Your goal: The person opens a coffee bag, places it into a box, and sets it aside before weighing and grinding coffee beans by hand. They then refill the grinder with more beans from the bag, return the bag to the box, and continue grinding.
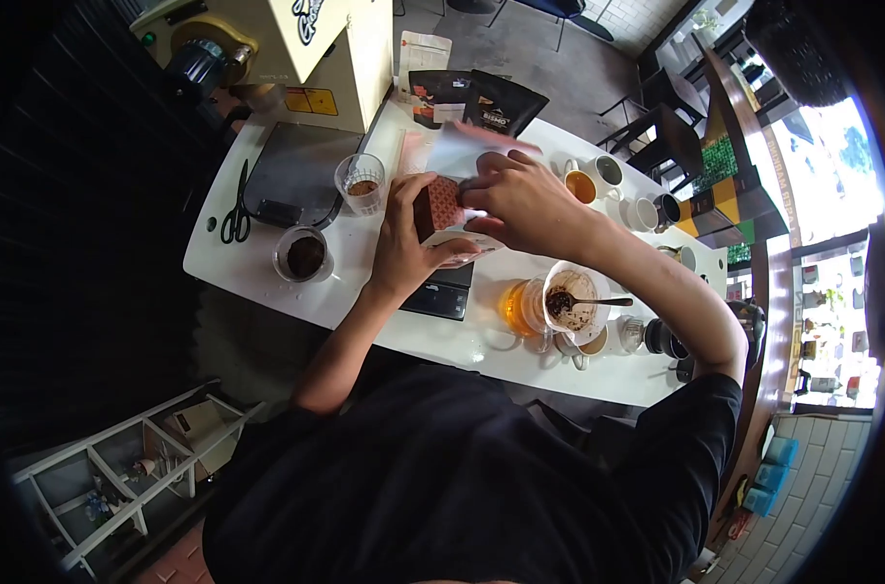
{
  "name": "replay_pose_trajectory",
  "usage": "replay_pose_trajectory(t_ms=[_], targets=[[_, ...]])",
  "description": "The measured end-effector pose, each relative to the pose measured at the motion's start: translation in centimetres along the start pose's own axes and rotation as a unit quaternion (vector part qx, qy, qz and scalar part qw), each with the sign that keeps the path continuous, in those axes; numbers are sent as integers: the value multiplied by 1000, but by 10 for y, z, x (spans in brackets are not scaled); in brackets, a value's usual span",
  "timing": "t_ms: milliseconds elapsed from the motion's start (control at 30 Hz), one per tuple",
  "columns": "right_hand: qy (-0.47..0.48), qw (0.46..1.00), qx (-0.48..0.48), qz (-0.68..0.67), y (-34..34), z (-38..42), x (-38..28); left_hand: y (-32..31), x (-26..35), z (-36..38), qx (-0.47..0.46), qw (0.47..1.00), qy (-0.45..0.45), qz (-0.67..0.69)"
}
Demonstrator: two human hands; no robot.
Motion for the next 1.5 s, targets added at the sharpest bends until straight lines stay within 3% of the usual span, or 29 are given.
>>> replay_pose_trajectory(t_ms=[167,400,500,600,667,733,867,1000,1067,1500], targets=[[26,999,35,14,2,-8,-5,9,-8,8,-5,999,4,-41],[-6,995,93,45,50,-11,-15,19,-29,20,35,997,62,22],[-23,985,172,16,70,-2,-13,19,-42,31,79,997,20,11],[-21,975,220,-10,88,15,-9,20,-60,48,107,994,22,-16],[-76,964,249,-53,97,29,-13,22,-66,58,100,994,53,0],[-89,957,264,-78,102,44,-12,25,-75,69,116,988,68,-76],[-117,958,258,-41,105,69,-19,20,-84,85,132,981,107,-94],[-121,960,251,-33,105,86,-24,23,-74,88,128,977,86,-150],[-127,959,251,-33,106,93,-27,26,-66,94,139,964,144,-175],[-128,961,244,-37,98,131,-29,36,-21,89,146,927,119,-323]])
Point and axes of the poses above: each hand's wrist, its own z-axis away from the middle knuckle, its own y-axis out of the back of the hand, x = y × z, the point moved 3 cm from there along -z, towards the middle knuckle, and after that the axes turned 11 degrees about -z, right-handed, at the moved point
